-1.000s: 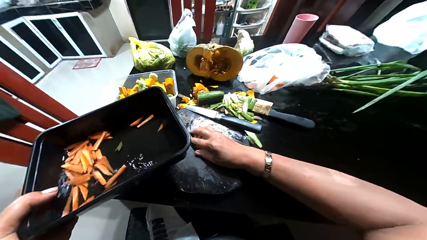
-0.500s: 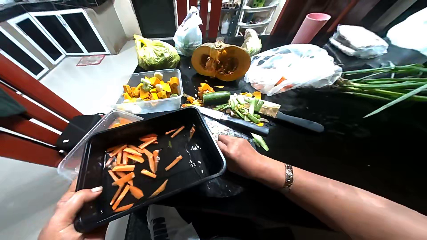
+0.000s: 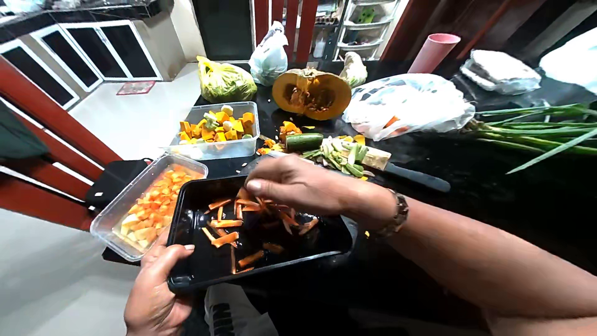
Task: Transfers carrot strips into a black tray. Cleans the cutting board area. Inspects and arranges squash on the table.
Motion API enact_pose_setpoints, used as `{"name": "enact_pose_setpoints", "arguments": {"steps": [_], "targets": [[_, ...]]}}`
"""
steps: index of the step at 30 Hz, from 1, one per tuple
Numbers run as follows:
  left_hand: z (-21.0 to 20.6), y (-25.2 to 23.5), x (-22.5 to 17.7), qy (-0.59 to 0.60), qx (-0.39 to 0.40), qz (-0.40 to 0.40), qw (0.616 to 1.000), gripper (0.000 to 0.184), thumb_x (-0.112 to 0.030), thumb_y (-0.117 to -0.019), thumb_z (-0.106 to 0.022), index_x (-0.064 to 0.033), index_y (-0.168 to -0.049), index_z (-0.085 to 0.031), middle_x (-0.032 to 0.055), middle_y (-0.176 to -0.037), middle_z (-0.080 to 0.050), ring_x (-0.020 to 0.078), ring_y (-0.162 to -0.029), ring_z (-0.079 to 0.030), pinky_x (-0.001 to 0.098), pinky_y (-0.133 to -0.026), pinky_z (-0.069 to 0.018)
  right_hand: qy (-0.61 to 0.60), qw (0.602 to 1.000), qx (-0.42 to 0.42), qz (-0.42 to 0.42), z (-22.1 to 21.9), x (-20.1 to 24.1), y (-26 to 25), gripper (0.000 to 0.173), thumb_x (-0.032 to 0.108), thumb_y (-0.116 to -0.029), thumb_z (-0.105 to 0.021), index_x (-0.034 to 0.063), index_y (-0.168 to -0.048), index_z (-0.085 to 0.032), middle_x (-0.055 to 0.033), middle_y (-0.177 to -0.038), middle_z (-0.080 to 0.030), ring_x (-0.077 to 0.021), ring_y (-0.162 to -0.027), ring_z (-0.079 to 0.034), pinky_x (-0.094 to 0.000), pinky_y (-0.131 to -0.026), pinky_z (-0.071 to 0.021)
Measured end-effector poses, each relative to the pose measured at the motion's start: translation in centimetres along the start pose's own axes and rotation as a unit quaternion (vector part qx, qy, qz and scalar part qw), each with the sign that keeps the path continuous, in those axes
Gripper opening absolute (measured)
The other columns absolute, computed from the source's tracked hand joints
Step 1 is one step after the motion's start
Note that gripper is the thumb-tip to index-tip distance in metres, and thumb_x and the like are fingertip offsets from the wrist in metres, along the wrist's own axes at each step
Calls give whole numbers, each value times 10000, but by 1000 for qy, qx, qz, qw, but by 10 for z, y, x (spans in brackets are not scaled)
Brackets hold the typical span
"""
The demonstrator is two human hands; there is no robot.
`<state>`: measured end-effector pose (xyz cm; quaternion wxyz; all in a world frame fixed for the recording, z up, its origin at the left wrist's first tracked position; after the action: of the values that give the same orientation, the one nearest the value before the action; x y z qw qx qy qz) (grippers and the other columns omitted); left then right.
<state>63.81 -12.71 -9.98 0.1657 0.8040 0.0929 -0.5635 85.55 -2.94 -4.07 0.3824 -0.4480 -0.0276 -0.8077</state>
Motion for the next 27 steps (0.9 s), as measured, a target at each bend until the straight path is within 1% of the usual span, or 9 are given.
{"name": "enact_pose_setpoints", "arguments": {"steps": [2, 4, 7, 9, 11, 13, 16, 20, 27], "targets": [[0, 0, -1, 3, -2, -3, 1000, 350, 58, -821, -439, -51, -1095, -628, 34, -899, -741, 94, -766, -735, 284, -636, -634, 11, 999, 40, 0, -2, -1, -5, 353, 253, -1082, -452, 53, -1093, -742, -23, -986, -693, -58, -849, -638, -269, -757, -531], [5, -1, -3, -1, 7, -11, 1000, 362, 56, -835, -430, -53, -1125, -616, 29, -918, -744, 86, -787, -738, 278, -657, -637, -45, 997, -67, 21, 17, 0, 2, 344, 184, -1087, -431, -3, -1057, -718, -47, -986, -715, -62, -883, -664, -264, -809, -557], [18, -2, -7, -10, 14, -21, 1000, 370, 48, -856, -414, -58, -1148, -615, 25, -931, -742, 83, -796, -734, 271, -665, -634, -93, 973, -210, 6, 45, -16, 32, 363, 197, -1120, -354, 22, -999, -648, -33, -876, -674, -81, -745, -654, -255, -684, -580], [29, -3, -10, -19, 4, -22, 1000, 361, 47, -870, -406, -73, -1134, -622, 16, -919, -745, 81, -787, -735, 270, -658, -634, -69, 976, -199, -49, 41, -44, 55, 358, 212, -1099, -382, 36, -984, -672, -30, -879, -692, -95, -761, -664, -291, -711, -587], [40, -5, -14, -30, 6, -26, 999, 361, 35, -879, -398, -101, -1141, -607, -7, -919, -744, 66, -798, -733, 264, -671, -633, 32, 990, -102, -90, 21, -73, 82, 337, 223, -1059, -452, 15, -1106, -713, -83, -1071, -698, -147, -978, -662, -348, -872, -554], [52, -8, -14, -33, 7, -39, 999, 367, 23, -874, -415, -115, -1157, -604, -14, -928, -749, 66, -813, -736, 270, -684, -634, 151, 985, -1, -90, -2, -93, 105, 500, 370, -1066, -427, 41, -1388, -622, -169, -1434, -575, -289, -1346, -536, -488, -1112, -435], [65, -12, -15, -44, 26, -64, 997, 361, -6, -877, -448, -128, -1168, -623, -13, -954, -756, 68, -838, -738, 280, -712, -635, 243, 967, 33, -69, -26, -97, 115, 666, 525, -1073, -305, 76, -1535, -470, -209, -1615, -382, -378, -1510, -341, -568, -1216, -284], [79, -19, -12, -39, 41, -76, 995, 290, -35, -869, -525, -147, -1087, -680, -8, -926, -761, 67, -813, -739, 284, -691, -630, 246, 967, 64, -12, -44, -86, 111, 628, 489, -1090, -294, 72, -1517, -489, -209, -1626, -365, -383, -1528, -306, -550, -1238, -248], [96, -24, -10, -36, 33, -70, 996, 239, -56, -875, -565, -161, -1062, -672, -8, -912, -754, 73, -815, -734, 298, -699, -626, 258, 950, -68, 162, -40, -90, 154, 515, 351, -1102, -357, -31, -1231, -677, -220, -1332, -656, -343, -1290, -604, -439, -1153, -417]]}}
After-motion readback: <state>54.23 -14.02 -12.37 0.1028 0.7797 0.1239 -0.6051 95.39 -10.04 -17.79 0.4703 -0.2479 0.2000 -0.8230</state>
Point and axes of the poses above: each hand's wrist, its own y-axis away from the middle knuckle, its own z-axis out of the back of the hand, x = y × z, the point moved 4 cm from there along -y, towards the middle knuckle
